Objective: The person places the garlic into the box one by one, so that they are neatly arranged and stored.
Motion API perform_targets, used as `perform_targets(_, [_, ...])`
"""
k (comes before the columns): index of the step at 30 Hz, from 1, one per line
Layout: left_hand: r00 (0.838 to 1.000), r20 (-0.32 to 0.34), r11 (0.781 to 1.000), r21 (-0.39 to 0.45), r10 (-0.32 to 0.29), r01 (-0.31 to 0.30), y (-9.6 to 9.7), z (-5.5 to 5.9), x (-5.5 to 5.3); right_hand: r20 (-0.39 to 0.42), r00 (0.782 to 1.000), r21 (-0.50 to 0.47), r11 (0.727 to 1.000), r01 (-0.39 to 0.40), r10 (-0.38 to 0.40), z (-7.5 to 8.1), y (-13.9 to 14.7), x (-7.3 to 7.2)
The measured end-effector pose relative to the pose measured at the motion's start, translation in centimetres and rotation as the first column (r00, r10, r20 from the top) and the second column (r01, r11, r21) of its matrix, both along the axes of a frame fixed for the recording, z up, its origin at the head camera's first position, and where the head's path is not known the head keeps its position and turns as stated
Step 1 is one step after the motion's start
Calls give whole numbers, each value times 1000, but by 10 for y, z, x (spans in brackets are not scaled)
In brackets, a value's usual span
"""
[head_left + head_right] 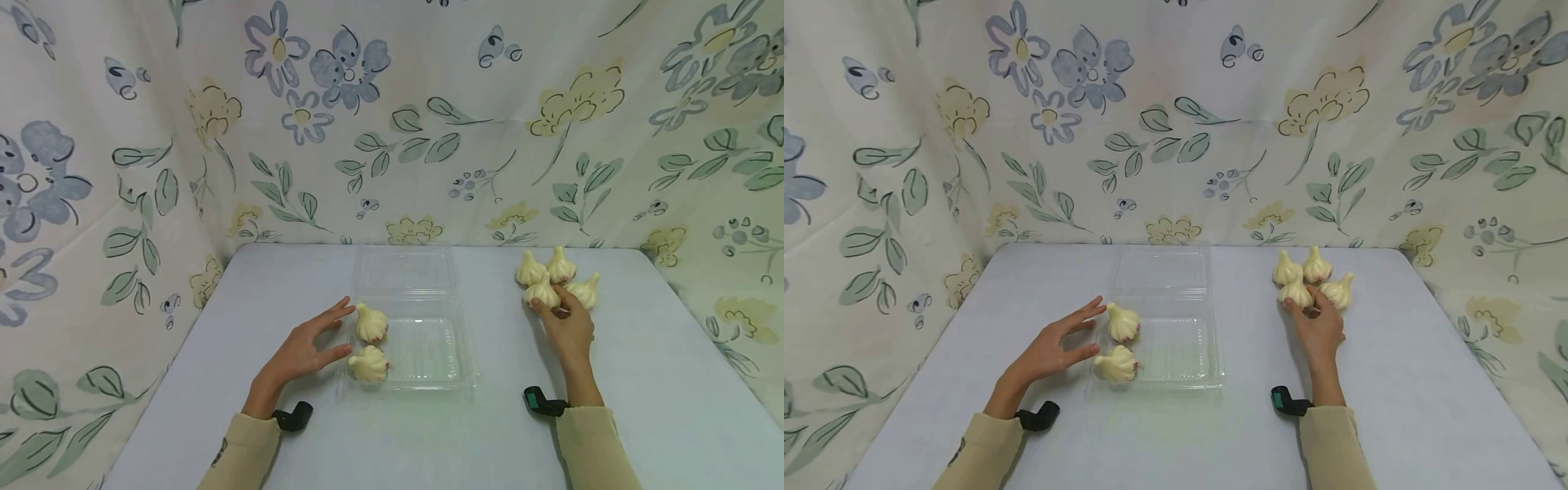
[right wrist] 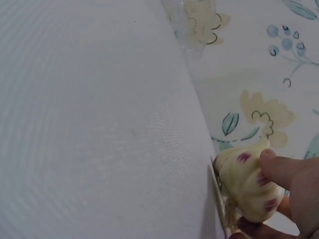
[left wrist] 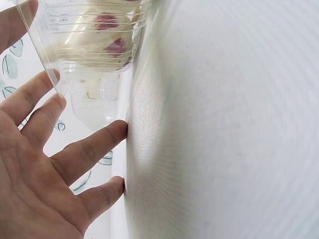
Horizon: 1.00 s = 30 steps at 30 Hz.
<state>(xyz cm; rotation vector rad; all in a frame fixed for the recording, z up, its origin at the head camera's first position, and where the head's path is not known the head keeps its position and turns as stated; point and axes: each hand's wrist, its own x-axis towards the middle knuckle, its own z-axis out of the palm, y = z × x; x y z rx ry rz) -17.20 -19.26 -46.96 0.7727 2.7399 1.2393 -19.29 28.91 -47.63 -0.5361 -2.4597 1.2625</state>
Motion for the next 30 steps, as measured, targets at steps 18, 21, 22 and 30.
perform_targets(18, [1000,12,1000,-2,8,-8,1,3,0,16,1000,-111,994,-5,6,9,-5,1])
perform_targets(21, [1000,11,1000,-3,10,-10,1,3,0,17,1000,-111,994,-3,5,11,-7,1])
perform_targets(22, [1000,10,1000,-5,10,-10,1,3,0,14,1000,-115,993,-4,5,12,-7,0])
perform_targets(30, [1000,14,1000,-13,20,-20,2,2,0,-52,998,-106,993,-47,41,16,-13,0])
